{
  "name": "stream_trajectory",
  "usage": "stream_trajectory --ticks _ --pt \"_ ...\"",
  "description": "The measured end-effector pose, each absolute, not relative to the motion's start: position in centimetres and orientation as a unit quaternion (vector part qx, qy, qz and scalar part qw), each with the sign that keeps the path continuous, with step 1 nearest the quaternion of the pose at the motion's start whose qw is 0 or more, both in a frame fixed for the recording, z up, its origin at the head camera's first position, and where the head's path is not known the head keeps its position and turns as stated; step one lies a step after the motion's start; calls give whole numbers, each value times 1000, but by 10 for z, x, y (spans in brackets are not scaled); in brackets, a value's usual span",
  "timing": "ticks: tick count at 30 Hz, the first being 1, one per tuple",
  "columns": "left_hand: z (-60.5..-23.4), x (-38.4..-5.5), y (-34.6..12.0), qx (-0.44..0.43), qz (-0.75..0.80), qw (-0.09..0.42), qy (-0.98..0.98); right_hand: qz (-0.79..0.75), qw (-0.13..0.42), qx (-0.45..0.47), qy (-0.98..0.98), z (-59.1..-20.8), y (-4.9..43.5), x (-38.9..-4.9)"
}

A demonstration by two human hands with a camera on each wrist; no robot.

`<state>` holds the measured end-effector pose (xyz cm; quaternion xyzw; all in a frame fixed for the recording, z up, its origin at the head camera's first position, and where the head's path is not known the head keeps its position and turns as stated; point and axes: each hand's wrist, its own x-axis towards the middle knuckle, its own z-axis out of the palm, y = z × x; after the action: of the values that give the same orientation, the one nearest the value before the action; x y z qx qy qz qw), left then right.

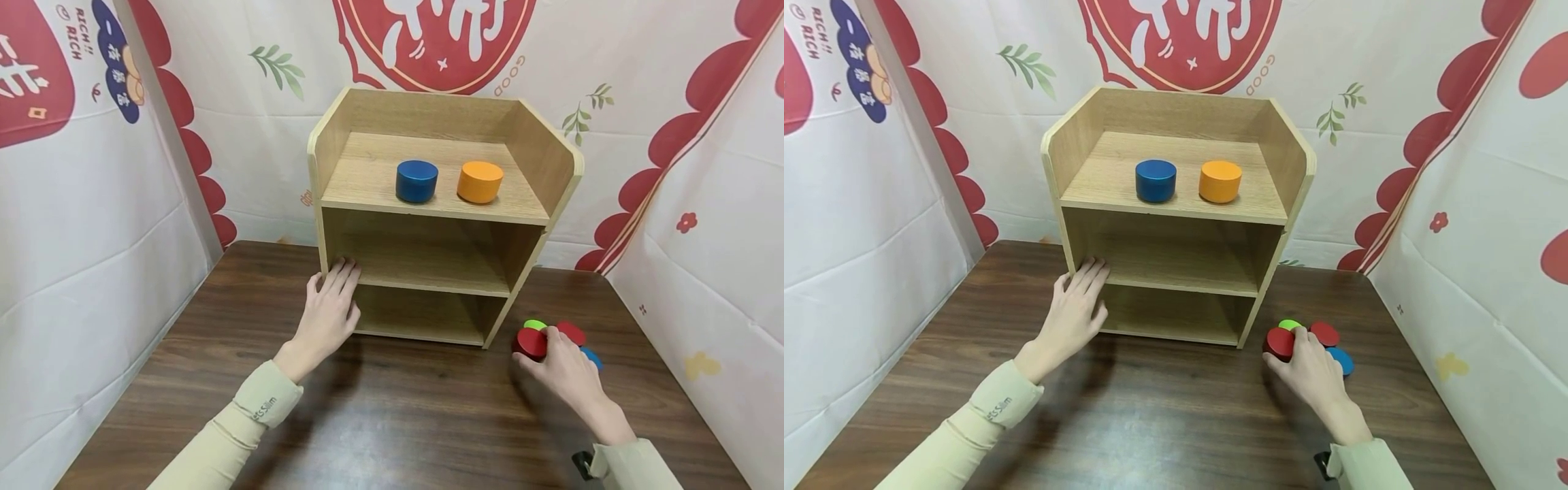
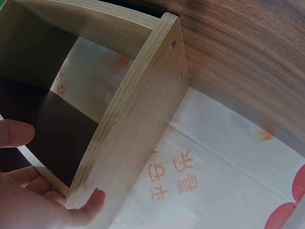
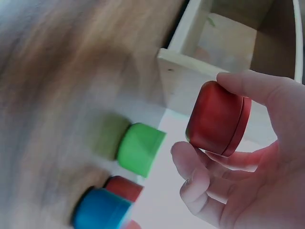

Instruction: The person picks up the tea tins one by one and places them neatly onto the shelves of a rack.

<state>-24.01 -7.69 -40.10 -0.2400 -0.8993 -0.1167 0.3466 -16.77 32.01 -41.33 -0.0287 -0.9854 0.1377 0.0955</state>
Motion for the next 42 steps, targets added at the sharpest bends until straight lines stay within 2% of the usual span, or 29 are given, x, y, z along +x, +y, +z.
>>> stream_trajectory --ticks 26,42 --pt "-400 -239 -77 -238 -116 344 -901 137 154 50 -977 -348 262 -172" --pt "-400 -239 -79 -240 -113 331 -906 146 186 104 -966 -312 220 -199"
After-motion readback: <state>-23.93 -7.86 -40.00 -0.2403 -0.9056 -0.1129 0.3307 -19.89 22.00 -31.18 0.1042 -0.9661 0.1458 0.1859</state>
